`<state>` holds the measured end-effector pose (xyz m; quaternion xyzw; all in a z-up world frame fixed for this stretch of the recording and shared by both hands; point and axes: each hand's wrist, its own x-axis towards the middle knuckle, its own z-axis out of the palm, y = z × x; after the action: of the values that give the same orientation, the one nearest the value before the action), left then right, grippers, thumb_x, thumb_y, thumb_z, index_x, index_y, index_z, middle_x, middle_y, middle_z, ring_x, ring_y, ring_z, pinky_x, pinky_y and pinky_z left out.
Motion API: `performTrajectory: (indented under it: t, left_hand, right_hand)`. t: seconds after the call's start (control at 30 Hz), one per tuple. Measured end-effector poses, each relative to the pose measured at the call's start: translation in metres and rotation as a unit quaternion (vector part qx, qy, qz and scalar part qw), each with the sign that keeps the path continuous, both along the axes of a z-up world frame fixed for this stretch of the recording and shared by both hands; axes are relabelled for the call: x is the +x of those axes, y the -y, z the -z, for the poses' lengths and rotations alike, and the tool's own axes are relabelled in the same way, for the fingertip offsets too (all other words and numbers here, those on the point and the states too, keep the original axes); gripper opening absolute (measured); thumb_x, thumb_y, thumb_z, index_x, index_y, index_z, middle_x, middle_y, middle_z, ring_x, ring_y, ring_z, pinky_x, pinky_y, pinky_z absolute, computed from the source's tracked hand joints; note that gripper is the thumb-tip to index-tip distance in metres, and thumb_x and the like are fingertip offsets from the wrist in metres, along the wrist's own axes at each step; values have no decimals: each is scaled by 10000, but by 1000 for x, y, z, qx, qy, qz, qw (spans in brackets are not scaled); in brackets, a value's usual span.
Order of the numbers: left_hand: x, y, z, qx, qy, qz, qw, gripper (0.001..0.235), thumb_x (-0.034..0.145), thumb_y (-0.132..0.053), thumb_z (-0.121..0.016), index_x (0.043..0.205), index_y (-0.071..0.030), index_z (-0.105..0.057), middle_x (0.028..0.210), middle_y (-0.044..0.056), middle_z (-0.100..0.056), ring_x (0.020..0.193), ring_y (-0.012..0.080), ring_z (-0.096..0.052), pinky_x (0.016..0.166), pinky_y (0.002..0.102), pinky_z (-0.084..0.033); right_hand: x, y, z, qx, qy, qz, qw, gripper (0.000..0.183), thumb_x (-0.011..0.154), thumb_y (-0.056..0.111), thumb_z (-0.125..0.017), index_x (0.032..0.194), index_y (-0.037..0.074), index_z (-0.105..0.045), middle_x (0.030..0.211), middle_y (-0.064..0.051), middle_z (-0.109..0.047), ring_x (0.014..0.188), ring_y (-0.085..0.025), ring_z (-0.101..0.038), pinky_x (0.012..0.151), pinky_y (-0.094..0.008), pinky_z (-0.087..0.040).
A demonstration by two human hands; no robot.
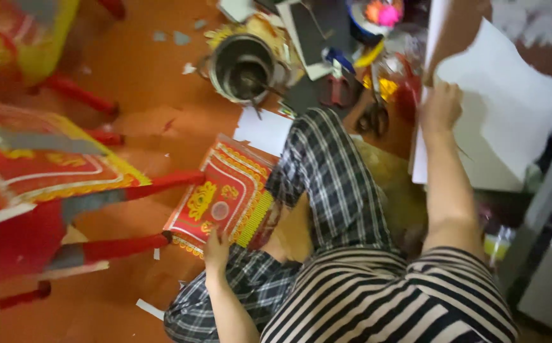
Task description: Decorating red paper horse figures with colorful paper panels and glue
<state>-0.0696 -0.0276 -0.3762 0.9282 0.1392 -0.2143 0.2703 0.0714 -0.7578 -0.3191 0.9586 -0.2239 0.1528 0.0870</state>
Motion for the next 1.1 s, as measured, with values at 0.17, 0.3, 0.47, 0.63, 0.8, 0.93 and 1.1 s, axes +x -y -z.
performTrajectory:
  t: [0.17,0.3,0.47,0.63,0.8,0.93,1.1]
  left_hand:
    - [0,3,4,5,8,-16,1000,475,1034,-388,-593,1446,-158,-646,1103,180,-813,979,438,-765,804,518,-599]
    - [2,3,9,-5,4,-49,999,464,1021,-373,-599,1440,-180,-646,1169,173,-806,1034,446,-757,849,529,-609]
    - [-1,6,4,-36,39,-38,998,430,1009,-308,-635,1402,-133,-646,1113,166,-803,976,423,-762,822,511,-604]
    - [1,5,-5,-57,52,-20,997,373,1042,-328,-614,1367,-151,-660,1191,184,-792,1109,423,-737,935,539,-575]
    - [11,12,-29,-110,43,-34,992,386,1078,-383,-636,1381,-151,-698,1246,184,-800,1233,384,-739,1052,533,-587]
    - [15,12,-23,-243,108,-66,962,354,1109,-314,-635,1361,-78,-713,1237,247,-778,1223,434,-722,1030,541,-587]
    - [16,10,-157,-386,129,-90,909,481,1162,-269,-440,1513,10,-612,1452,371,-651,1359,550,-610,1163,635,-480]
  right_hand:
    - [0,25,15,36,-56,52,996,147,978,32,-672,971,-16,-811,976,-226,-727,811,-371,-702,730,-471,-617]
    - [-7,83,58,171,22,100,980,120,961,85,-797,852,47,-833,720,-133,-745,534,-290,-630,592,-439,-566]
    - [-24,119,58,308,102,135,936,304,1188,115,-705,897,189,-748,694,36,-590,552,-105,-479,565,-295,-477]
    - [-13,113,17,125,275,7,953,142,1181,35,-766,1075,129,-752,962,-1,-718,805,-123,-669,692,-266,-604]
    - [-10,-75,-119,347,259,-89,897,124,1385,27,-674,1458,35,-574,1234,-87,-604,1115,-245,-673,928,-443,-537]
    - [-23,-253,-64,600,19,-303,740,608,875,-41,-811,1446,0,-606,1235,-165,-708,1069,-234,-642,943,-408,-547]
    - [-74,-470,-31,227,-71,-611,755,402,907,212,-747,1306,170,-718,1075,-84,-786,900,-273,-816,749,-346,-661]
